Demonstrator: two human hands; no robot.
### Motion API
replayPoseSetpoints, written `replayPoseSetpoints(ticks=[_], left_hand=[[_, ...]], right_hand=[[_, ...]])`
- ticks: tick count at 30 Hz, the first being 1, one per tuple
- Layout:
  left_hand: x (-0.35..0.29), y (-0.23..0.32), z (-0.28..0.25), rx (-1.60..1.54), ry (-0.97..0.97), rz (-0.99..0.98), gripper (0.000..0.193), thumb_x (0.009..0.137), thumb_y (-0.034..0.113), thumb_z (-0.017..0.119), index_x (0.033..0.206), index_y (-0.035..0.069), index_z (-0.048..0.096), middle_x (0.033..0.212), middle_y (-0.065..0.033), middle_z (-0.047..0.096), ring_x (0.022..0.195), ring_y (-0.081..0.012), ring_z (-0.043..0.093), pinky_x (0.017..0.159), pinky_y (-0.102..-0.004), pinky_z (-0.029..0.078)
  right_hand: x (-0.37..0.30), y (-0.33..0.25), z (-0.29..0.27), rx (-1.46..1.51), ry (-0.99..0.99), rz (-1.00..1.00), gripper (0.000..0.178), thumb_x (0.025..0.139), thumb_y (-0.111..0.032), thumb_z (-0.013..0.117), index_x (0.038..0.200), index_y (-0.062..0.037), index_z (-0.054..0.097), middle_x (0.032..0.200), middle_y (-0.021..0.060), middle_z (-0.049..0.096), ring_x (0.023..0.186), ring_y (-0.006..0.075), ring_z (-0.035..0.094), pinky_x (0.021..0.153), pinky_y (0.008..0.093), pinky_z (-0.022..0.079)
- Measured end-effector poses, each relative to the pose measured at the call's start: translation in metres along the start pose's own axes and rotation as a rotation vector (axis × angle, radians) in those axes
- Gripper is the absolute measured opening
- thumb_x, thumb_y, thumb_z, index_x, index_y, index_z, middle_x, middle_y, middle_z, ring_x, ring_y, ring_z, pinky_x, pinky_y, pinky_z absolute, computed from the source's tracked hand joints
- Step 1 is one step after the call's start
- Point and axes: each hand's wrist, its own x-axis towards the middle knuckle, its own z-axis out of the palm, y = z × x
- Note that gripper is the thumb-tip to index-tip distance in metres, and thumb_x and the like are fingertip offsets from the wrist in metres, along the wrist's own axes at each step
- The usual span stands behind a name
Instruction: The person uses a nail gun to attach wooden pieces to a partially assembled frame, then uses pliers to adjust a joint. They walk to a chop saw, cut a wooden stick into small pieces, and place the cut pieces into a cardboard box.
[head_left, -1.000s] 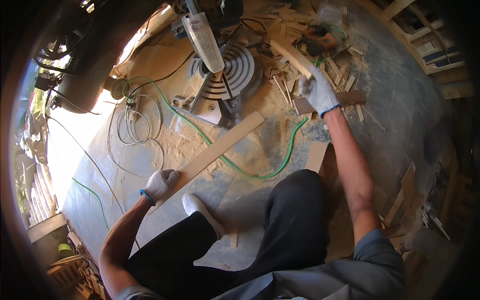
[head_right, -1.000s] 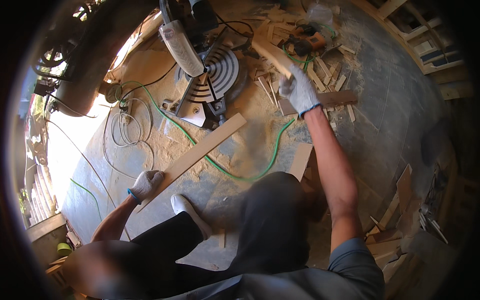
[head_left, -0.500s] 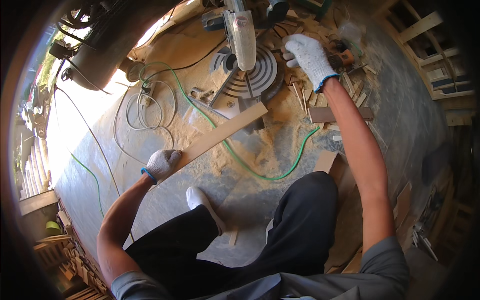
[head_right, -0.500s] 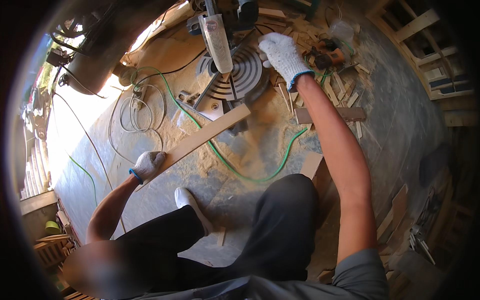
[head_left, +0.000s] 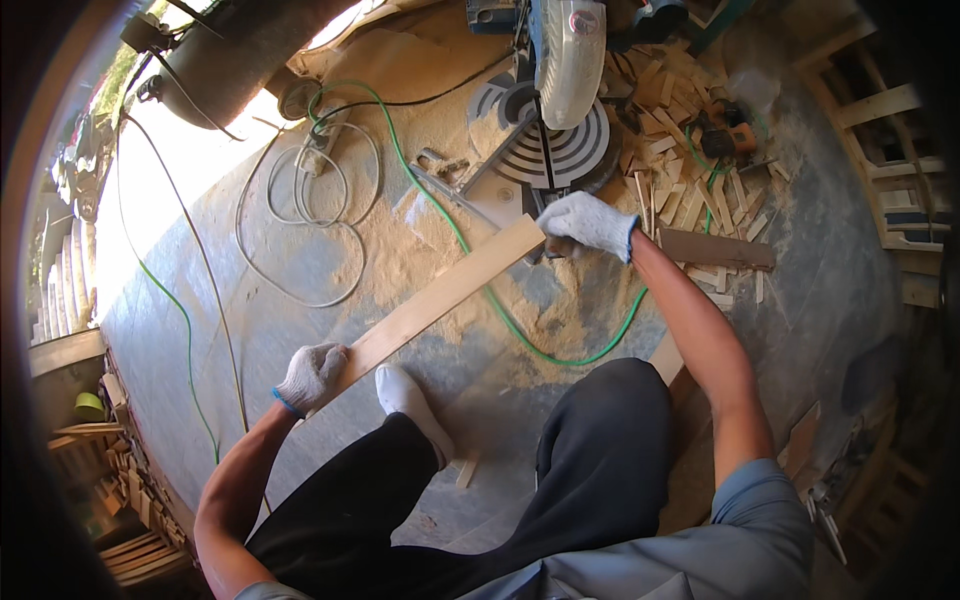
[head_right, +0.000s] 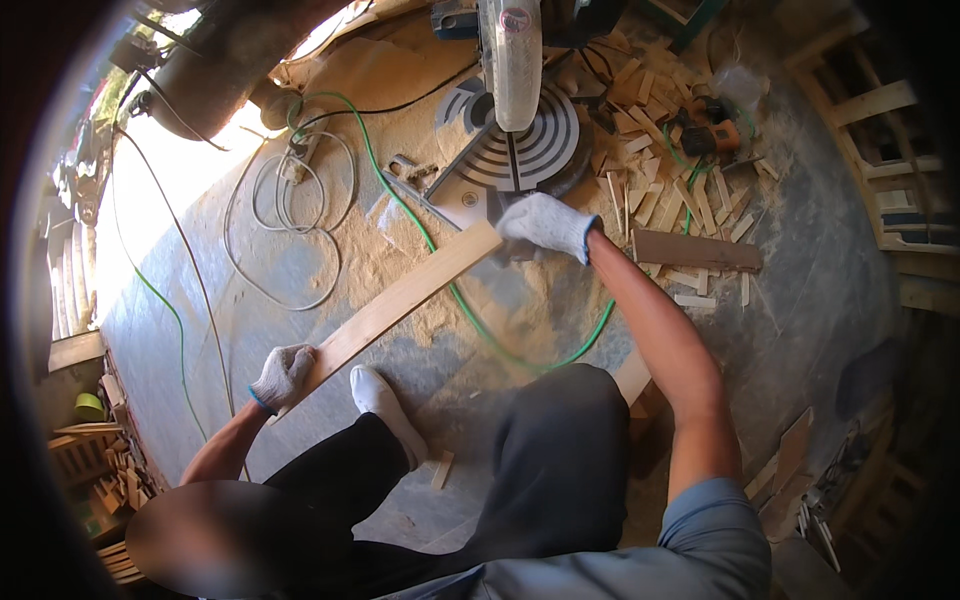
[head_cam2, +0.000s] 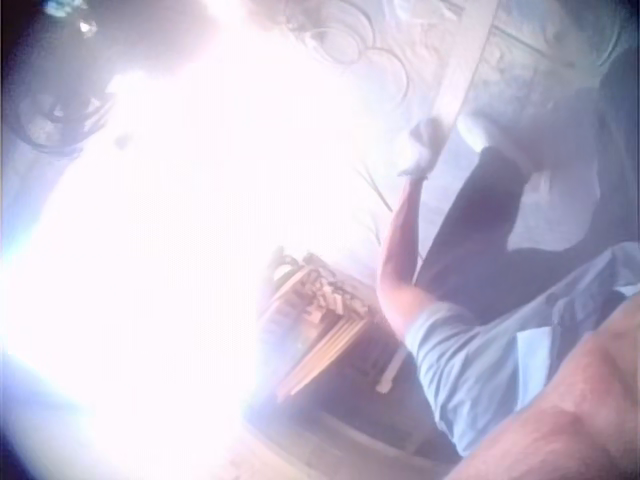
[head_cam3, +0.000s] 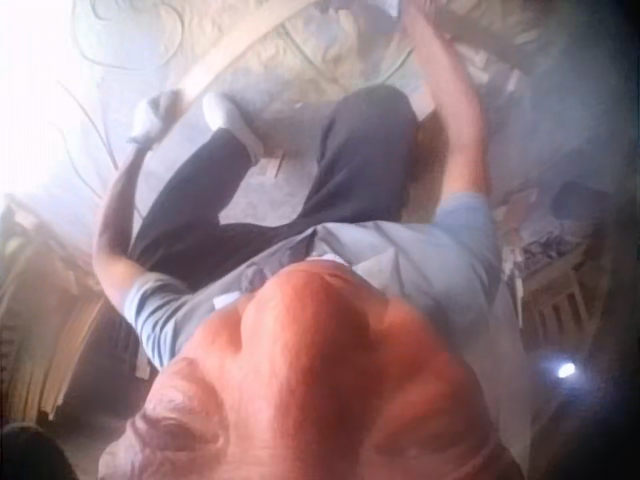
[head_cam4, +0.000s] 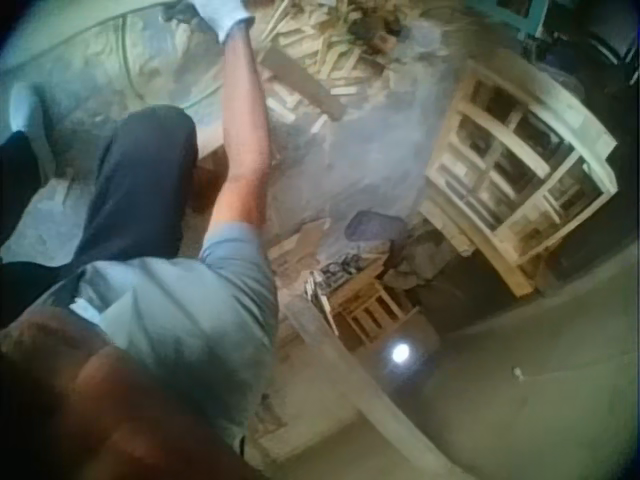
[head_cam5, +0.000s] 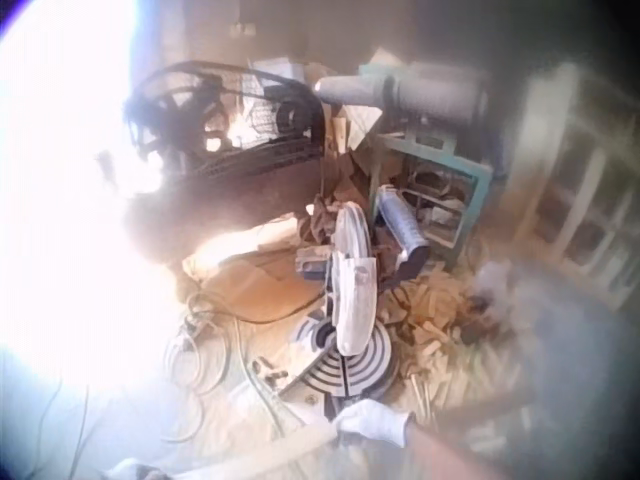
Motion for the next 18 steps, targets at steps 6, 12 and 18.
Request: replayPoseSetpoints(ticks=[6,12,18], left_hand=[[0.088,0.043,0.002,0.039,-0.03,0.08,0.047,0.108,0.043,0.05,0.096,0.001,0.069,0.077,-0.0238,0.059,0.068,-0.0321,0.058,0.075,-0.0447,0.051],[0.154,0.052,-0.009,0.272,-0.012,0.196,0.049,0.107,0.049,0.048,0.104,0.005,0.071,0.096,-0.0256,0.073,0.092,-0.0456,0.07,0.081,-0.0513,0.053],[0.145,0.019,-0.016,0.202,-0.079,0.105,0.049,0.106,0.049,0.049,0.105,0.005,0.071,0.099,-0.0261,0.074,0.093,-0.045,0.071,0.082,-0.0511,0.054]], right_hand=[[-0.083,-0.064,-0.108,0.397,0.668,-0.021,0.03,0.1,-0.026,0.068,0.114,0.0002,0.071,0.089,0.008,0.073,0.065,0.0109,0.063,0.054,0.0261,0.052],[-0.077,-0.174,-0.166,-0.132,1.067,-0.305,0.044,0.096,-0.04,0.068,0.113,0.0002,0.072,0.097,0.0071,0.072,0.084,0.0153,0.068,0.073,0.0327,0.055],[-0.063,-0.242,-0.189,0.265,0.736,-0.407,0.046,0.095,-0.04,0.072,0.12,-0.0018,0.072,0.106,0.0149,0.076,0.095,0.0216,0.075,0.087,0.0337,0.06]])
